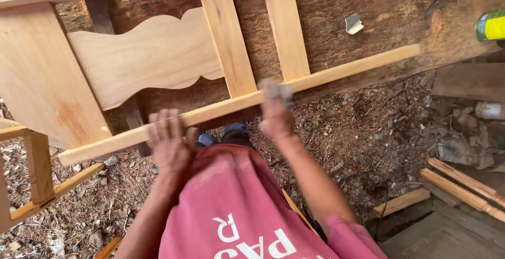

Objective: The person sands the wooden frame of a chair using a sanding block. They work on the curved backrest, side rails, and horizontal supports, frequently repositioning the chair to access different areas.

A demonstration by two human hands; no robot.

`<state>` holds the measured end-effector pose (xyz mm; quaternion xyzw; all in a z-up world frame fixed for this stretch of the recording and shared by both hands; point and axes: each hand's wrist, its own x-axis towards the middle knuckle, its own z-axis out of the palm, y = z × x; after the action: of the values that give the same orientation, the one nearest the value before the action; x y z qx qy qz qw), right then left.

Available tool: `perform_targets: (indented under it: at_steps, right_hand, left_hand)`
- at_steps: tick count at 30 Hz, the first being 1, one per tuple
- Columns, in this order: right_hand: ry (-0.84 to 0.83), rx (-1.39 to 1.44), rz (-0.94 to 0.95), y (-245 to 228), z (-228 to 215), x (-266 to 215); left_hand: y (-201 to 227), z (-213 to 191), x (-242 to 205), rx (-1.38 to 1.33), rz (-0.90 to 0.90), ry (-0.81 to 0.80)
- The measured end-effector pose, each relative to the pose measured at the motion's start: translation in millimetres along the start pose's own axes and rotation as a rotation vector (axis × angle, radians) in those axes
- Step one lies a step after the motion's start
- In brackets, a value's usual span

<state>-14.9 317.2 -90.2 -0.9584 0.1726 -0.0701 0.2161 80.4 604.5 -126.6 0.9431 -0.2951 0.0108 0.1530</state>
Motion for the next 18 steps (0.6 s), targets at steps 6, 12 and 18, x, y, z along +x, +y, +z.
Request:
perform_targets:
  at_steps: [6,12,18]
  right_hand:
    - [-0.008,-0.212,0.524,152.8,-52.1,22.6]
    - [0.011,0.183,0.181,-61.4,-19.1,7.4]
    - [-0.032,0.077,0.829,99.3,-100.6,45.4]
  left_hand:
    - [27.1,3.0,32.8,-0.08,0.222,-0.232]
    - [-17.7,17.3,64.1,0.063,-0.051,-0.552]
    - [35.4,-58.2,120.0,0.196,-0.226,-0.905]
